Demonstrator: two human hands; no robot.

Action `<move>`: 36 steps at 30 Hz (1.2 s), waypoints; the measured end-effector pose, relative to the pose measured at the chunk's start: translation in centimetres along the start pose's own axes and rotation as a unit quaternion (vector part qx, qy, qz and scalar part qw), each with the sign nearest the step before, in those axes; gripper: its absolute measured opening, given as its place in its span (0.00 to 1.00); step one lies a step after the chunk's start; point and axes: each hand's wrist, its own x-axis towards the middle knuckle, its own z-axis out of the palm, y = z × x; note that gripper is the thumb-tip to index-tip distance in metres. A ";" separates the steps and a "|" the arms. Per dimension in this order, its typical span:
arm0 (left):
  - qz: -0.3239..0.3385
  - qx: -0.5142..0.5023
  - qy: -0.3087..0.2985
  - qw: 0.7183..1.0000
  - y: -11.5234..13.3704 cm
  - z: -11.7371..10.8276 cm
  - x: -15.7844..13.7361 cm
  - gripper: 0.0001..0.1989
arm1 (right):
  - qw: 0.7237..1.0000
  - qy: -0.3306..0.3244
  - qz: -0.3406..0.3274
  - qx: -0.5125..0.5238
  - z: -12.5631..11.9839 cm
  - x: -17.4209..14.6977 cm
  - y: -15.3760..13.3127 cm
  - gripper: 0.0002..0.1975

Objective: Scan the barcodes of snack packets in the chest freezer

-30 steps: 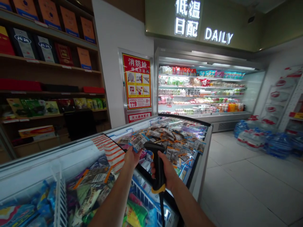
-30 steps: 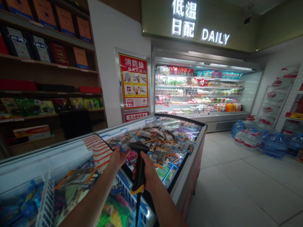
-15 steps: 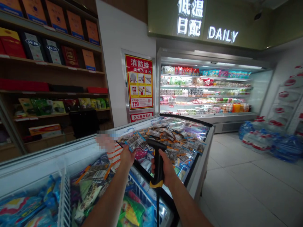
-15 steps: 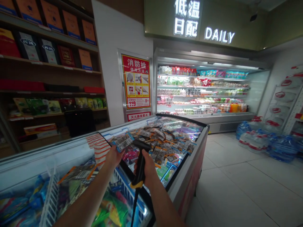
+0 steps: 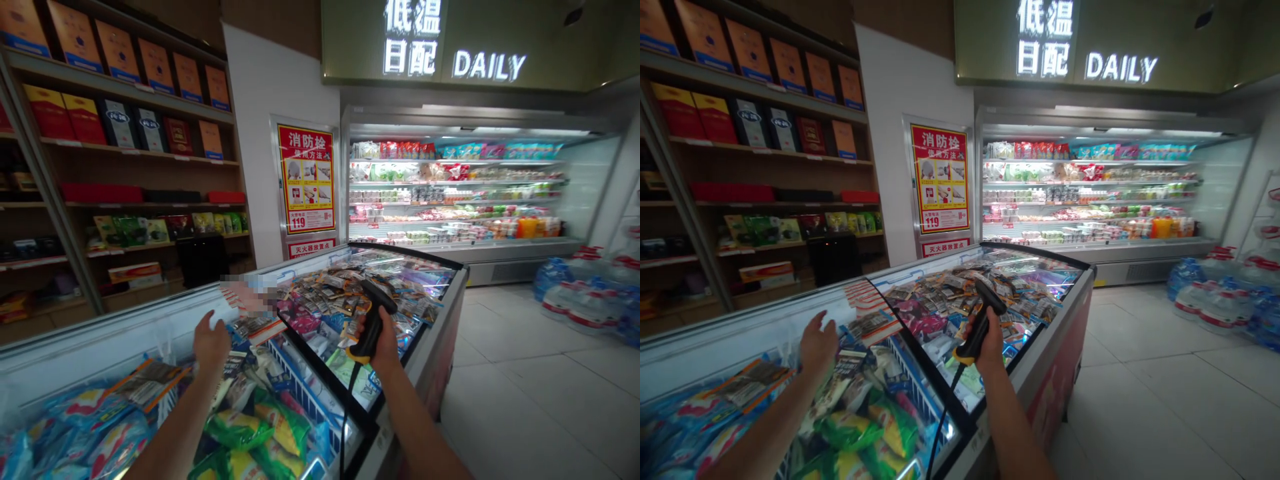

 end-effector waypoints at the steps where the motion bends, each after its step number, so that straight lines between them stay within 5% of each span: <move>1: 0.046 0.047 -0.029 0.997 0.4 0.4 -0.5 0.20 | 1.000 0.000 -0.002 -0.005 -0.1 0.0 0.0 0.14; 4: 0.147 0.198 -0.155 0.957 0.7 1.6 -1.6 0.18 | 1.000 0.007 -0.003 -0.015 -0.4 0.0 0.0 0.14; 6: 0.146 0.259 -0.179 0.938 0.1 1.5 -1.7 0.19 | 1.000 0.008 -0.006 -0.020 -0.5 -0.1 -0.1 0.14; 15: 0.057 0.369 -0.068 0.925 -2.7 -4.1 0.4 0.23 | 0.999 0.023 -0.026 0.000 -1.6 -1.0 -0.7 0.14; 24: 0.023 0.368 -0.041 0.929 -1.5 -4.3 0.0 0.22 | 0.999 0.037 -0.023 0.010 -2.2 -1.2 -0.7 0.13; 27: 0.118 0.374 -0.018 0.920 1.5 -1.9 -1.7 0.24 | 0.998 0.045 -0.035 -0.002 -2.0 -1.4 -0.7 0.12; 29: 0.161 0.330 -0.058 0.928 4.4 1.2 -3.7 0.24 | 0.998 0.050 -0.046 -0.015 -1.9 -1.5 -0.7 0.12; 33: 0.180 0.228 -0.283 0.914 9.4 9.0 -9.2 0.25 | 0.998 0.050 -0.047 -0.012 -2.0 -1.4 -0.6 0.13; 36: 0.151 0.223 -0.339 0.901 10.7 13.5 -12.5 0.25 | 0.997 0.054 -0.050 -0.011 -2.2 -1.2 -0.5 0.14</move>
